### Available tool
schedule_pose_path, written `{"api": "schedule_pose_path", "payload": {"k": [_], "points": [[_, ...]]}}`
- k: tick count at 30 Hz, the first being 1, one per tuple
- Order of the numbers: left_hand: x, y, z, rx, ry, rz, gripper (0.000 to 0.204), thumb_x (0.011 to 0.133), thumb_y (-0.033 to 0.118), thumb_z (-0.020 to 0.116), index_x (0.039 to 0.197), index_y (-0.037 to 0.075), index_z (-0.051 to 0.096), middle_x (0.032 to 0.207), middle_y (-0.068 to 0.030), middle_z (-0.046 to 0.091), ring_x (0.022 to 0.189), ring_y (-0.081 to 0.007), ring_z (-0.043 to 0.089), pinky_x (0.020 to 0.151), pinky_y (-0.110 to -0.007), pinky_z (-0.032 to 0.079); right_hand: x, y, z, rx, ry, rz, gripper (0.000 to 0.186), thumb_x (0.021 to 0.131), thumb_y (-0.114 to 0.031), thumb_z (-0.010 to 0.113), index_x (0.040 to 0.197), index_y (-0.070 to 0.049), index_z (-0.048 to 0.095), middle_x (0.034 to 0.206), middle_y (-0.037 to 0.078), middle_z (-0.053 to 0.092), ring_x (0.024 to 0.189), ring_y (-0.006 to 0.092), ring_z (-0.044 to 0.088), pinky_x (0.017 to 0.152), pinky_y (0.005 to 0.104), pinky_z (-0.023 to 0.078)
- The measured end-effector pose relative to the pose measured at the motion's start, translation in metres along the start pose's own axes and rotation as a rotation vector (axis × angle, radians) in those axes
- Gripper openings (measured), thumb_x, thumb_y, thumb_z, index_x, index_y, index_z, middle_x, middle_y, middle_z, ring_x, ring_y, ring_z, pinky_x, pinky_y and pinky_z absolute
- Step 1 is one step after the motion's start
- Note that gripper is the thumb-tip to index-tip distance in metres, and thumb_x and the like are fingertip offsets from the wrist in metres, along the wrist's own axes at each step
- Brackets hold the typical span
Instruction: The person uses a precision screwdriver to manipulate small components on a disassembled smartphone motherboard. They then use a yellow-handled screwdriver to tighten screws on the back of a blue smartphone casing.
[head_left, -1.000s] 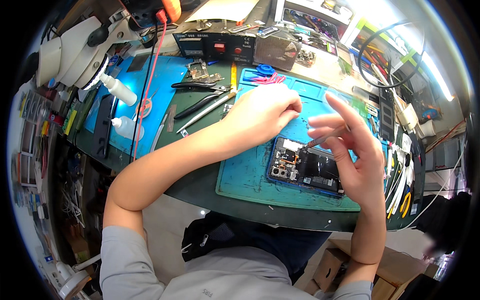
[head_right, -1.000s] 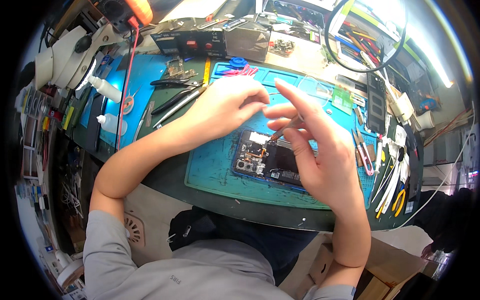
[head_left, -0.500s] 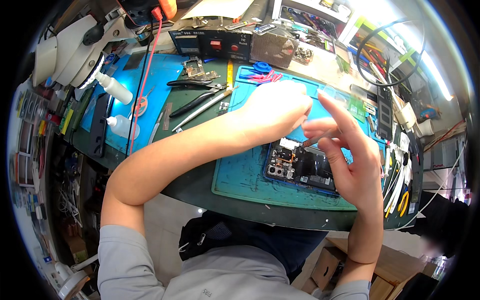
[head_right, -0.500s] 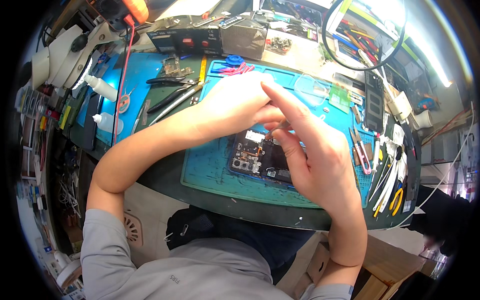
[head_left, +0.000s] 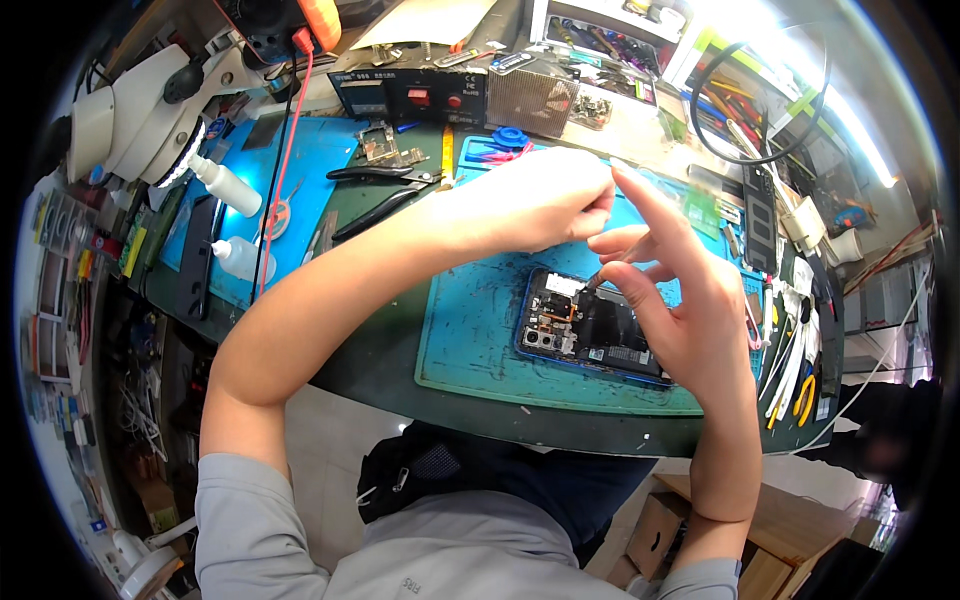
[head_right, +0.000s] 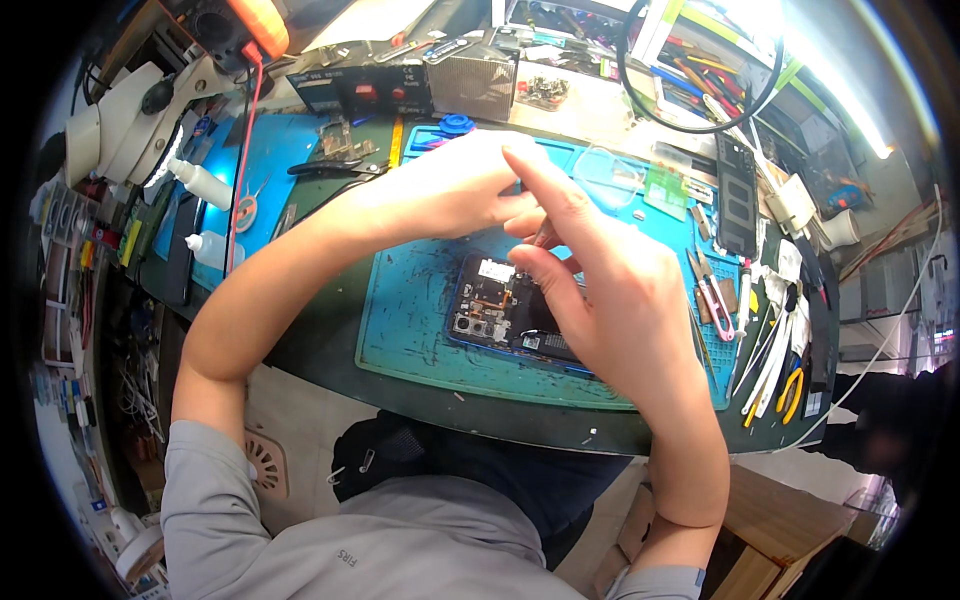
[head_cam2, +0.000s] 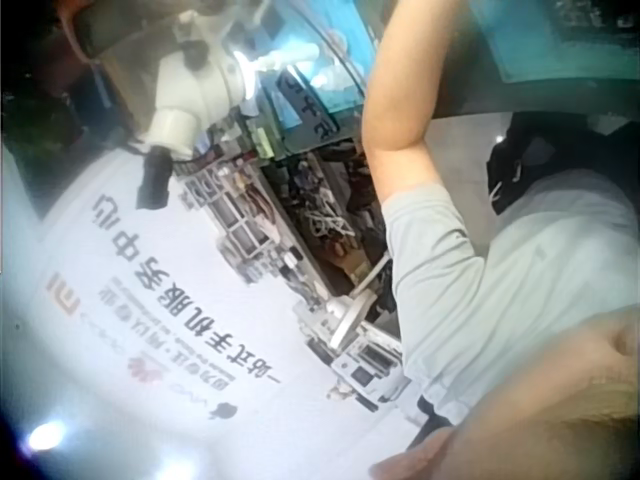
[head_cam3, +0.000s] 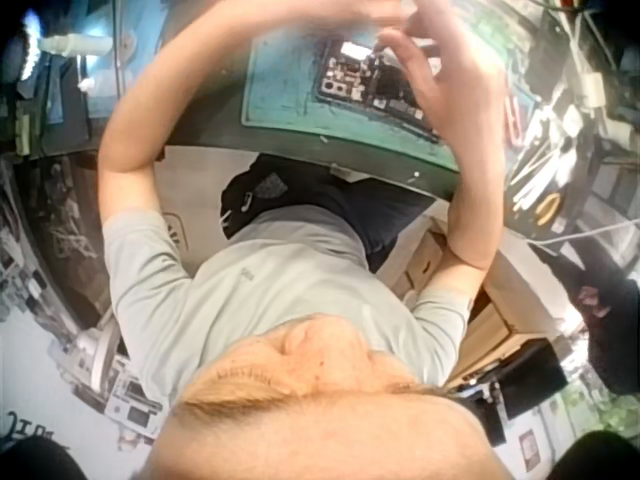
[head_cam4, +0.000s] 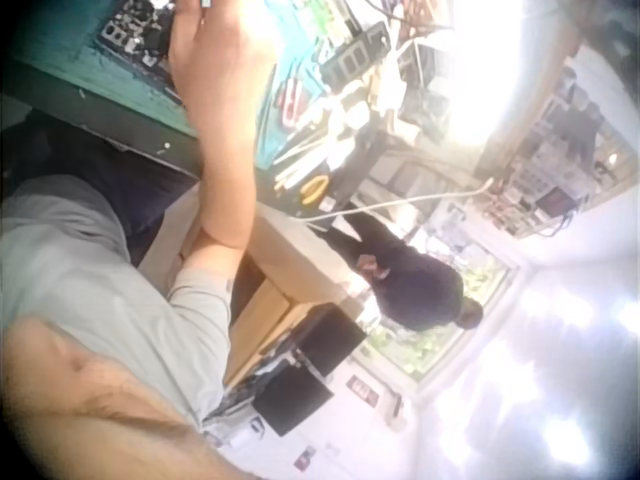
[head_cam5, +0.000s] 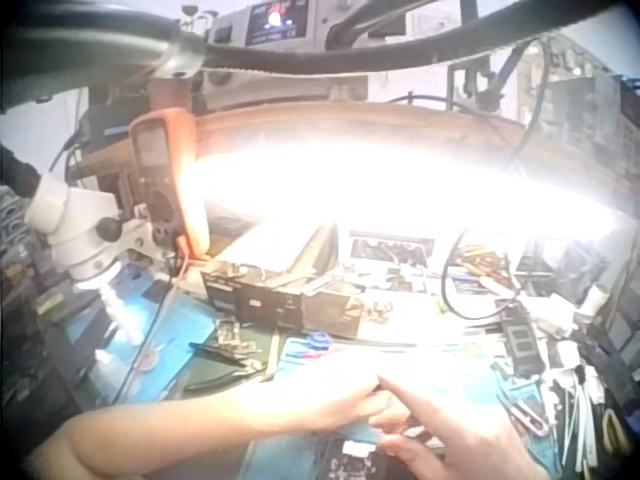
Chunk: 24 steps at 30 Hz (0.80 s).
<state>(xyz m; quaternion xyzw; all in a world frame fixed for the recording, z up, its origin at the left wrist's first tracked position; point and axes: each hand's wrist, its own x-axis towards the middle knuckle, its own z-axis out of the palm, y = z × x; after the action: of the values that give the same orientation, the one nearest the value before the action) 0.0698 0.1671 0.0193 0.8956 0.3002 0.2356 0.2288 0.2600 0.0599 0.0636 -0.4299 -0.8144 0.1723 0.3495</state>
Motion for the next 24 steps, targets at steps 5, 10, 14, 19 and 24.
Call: {"api": "schedule_pose_path", "payload": {"k": [5,10,14,19,24], "points": [[-0.012,-0.002,-0.013,-0.189,-0.034,-0.154,0.021,0.092,0.019,0.071,0.102,0.001,0.067,0.086,-0.0135,0.071,0.083,-0.0243,0.071,0.078,-0.036,0.056,0.001,0.014,-0.007,0.244,0.231,0.052,0.049,0.098,-0.003,0.067,0.145,-0.002,0.056,0.091,0.012,0.076,0.082,0.0174,0.076,0.07,0.028,0.056],[-0.017,0.006,-0.007,-0.242,-0.032,-0.177,0.017,0.092,0.012,0.072,0.105,0.002,0.067,0.089,-0.0083,0.074,0.087,-0.018,0.072,0.082,-0.033,0.057,0.003,0.027,-0.009,0.28,0.342,0.066,0.045,0.099,-0.002,0.066,0.143,0.0,0.057,0.093,0.01,0.077,0.083,0.0137,0.074,0.074,0.0238,0.054],[-0.022,0.004,-0.001,-0.204,-0.014,-0.165,0.02,0.093,0.011,0.072,0.111,0.002,0.069,0.092,-0.009,0.076,0.087,-0.0183,0.073,0.083,-0.033,0.057,0.004,0.032,-0.007,0.246,0.375,0.12,0.042,0.097,-0.002,0.067,0.139,-0.002,0.062,0.09,0.007,0.077,0.08,0.009,0.072,0.073,0.0233,0.054],[-0.033,0.004,0.0,-0.221,0.075,-0.159,0.022,0.095,0.011,0.071,0.115,0.002,0.071,0.093,-0.0085,0.078,0.085,-0.0158,0.073,0.08,-0.031,0.058,0.002,0.026,-0.011,0.2,0.309,0.174,0.042,0.102,-0.01,0.064,0.143,-0.002,0.058,0.093,0.009,0.076,0.084,0.012,0.071,0.077,0.0258,0.053],[-0.033,0.012,-0.012,-0.581,0.03,-0.442,0.031,0.095,0.017,0.074,0.12,0.001,0.068,0.097,-0.0063,0.075,0.086,-0.011,0.07,0.074,-0.026,0.056,0.001,0.028,-0.007,0.231,0.371,0.168,0.04,0.099,-0.007,0.067,0.139,-0.005,0.063,0.09,0.006,0.077,0.081,0.0091,0.073,0.071,0.0232,0.054]]}}
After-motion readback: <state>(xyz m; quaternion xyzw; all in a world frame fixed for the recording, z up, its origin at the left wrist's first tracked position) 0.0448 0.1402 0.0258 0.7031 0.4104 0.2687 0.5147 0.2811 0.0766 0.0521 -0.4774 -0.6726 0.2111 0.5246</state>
